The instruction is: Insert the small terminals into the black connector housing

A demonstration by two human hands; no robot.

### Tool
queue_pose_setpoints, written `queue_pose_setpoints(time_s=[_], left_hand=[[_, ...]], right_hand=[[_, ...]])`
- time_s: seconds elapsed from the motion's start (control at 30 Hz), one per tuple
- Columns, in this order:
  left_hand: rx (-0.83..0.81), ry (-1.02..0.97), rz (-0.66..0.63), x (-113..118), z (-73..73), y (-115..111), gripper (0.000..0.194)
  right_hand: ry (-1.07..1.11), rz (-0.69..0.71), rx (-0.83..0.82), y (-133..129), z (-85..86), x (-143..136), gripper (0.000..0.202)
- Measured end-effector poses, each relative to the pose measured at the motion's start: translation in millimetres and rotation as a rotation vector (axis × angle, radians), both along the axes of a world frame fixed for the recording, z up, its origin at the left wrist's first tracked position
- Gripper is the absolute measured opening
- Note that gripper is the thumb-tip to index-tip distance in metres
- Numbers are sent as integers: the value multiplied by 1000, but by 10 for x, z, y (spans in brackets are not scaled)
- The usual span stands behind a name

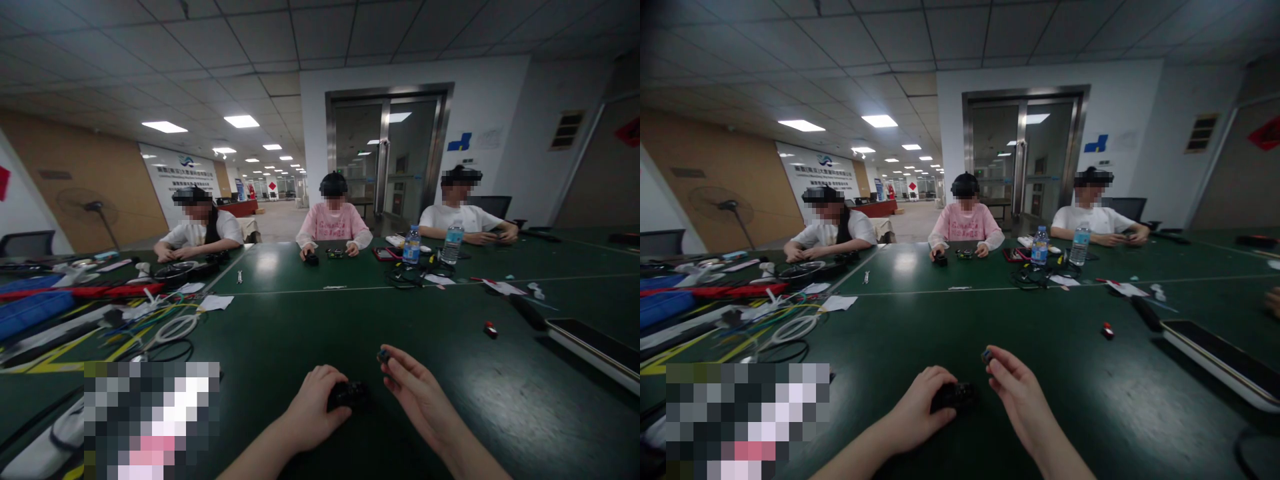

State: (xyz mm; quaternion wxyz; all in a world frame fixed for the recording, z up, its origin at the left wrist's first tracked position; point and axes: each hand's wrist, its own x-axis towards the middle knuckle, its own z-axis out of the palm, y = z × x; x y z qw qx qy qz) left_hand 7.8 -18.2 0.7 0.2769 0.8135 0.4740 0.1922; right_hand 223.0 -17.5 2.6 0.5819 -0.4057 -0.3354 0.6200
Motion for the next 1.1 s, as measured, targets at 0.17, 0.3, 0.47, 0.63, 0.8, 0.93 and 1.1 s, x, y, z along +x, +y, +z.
queue_pose_setpoints(time_s=[0.17, 0.3, 0.47, 0.63, 0.8, 0.93, 1.1], left_hand=[[42, -17, -7, -4, -68, 20, 38], [57, -15, -8, -2, -97, 29, 36], [66, -9, -16, -2, -98, 23, 39], [70, 2, -5, 6, -71, 13, 37], [40, 0, -4, 14, -46, 14, 36], [42, -27, -2, 14, -70, 21, 37], [43, -11, 1, 26, -80, 26, 37]], right_hand=[[-346, 108, 157, -21, -35, -69, 33], [-801, 227, 340, -63, -36, -144, 20], [-1105, 314, 485, -102, 8, -183, 21], [-1145, 311, 500, -105, 21, -187, 22], [-1145, 318, 492, -118, -14, -196, 21], [-1167, 329, 505, -138, -19, -202, 22], [-1177, 316, 522, -141, -19, -217, 23]])
